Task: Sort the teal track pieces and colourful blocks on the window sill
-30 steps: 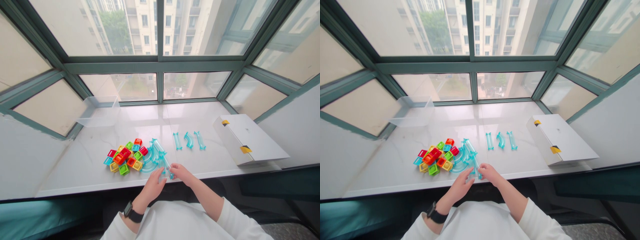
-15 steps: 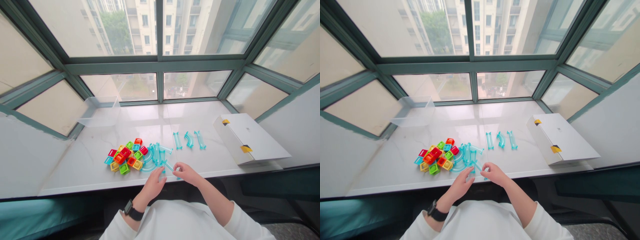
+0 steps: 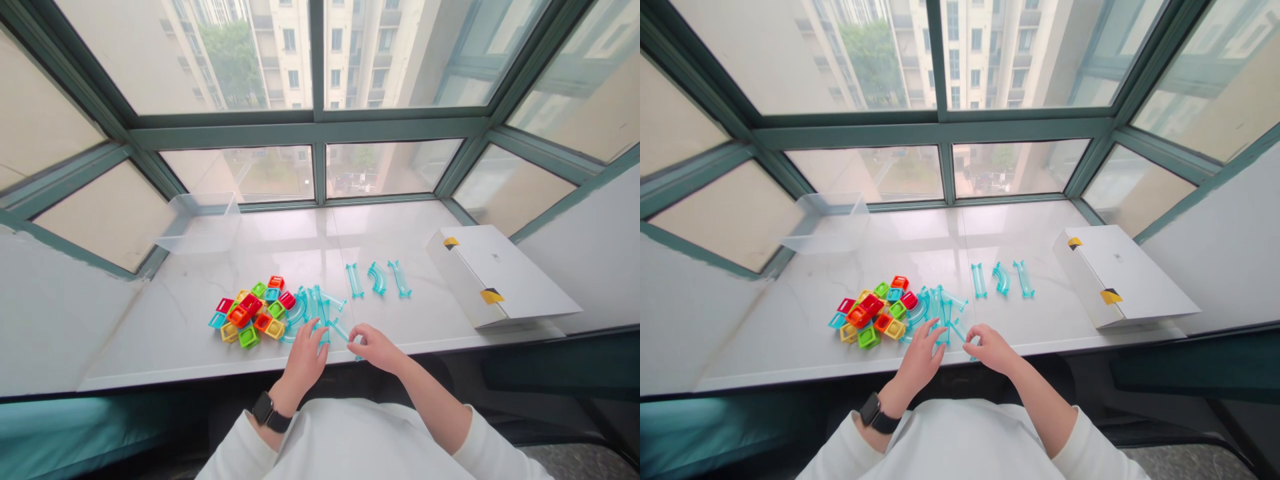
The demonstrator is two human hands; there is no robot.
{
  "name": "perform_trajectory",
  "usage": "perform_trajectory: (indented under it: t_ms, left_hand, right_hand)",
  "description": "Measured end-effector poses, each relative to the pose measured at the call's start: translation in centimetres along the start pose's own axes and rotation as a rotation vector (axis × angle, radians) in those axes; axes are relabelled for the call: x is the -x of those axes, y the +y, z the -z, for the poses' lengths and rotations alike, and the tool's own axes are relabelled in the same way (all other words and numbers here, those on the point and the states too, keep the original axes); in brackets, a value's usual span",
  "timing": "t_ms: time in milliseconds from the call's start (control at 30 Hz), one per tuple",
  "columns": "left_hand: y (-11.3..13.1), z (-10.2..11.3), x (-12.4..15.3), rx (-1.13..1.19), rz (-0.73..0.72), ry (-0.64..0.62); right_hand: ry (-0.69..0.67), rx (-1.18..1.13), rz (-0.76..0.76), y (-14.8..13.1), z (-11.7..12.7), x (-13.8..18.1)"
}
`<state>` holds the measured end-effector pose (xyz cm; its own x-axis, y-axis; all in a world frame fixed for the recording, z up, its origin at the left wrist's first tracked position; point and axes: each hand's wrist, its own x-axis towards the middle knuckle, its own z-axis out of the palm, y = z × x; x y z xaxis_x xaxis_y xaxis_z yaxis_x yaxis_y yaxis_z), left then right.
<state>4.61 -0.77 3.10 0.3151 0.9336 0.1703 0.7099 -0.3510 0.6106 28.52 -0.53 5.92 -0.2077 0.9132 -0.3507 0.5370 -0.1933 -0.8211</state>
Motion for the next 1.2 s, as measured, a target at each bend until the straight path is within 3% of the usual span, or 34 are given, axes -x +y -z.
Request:
perform_trajectory:
  t_ms: [200,433,800,1000,1100,1200]
  left_hand:
    - [-0.8,-0.8,0.2,-0.05,-0.028,-0.09]
    - [-0.9,-1.1,0.3,-0.094,0.003,-0.125]
    - [-1.0,-1.2,0.3,-0.089,-0.021,-0.096]
    - [0.2,0.3,0.2,-0.007,-0.028,-0.052]
    - [1.8,1.5,0.0,0.135,0.023,-0.023]
    - [3.6,2.6,-0.5,0.366,0.103,-0.071]
  right_hand:
    - [-0.066,-0.099,-0.14,0.5,-0.2,-0.1]
    - [-0.077,-0.139,-0.166,1.5,-0.3,-0.1]
    - [-0.082,-0.302,-0.226,2.2,1.6,1.2]
    - [-0.12,-0.387,-0.108,1.7,3.1,2.1]
    - [0.013,-0.381,0.041,0.7,2.5,2.2]
    - [0.207,-0.293,0.223,-0.9,1.1,2.1]
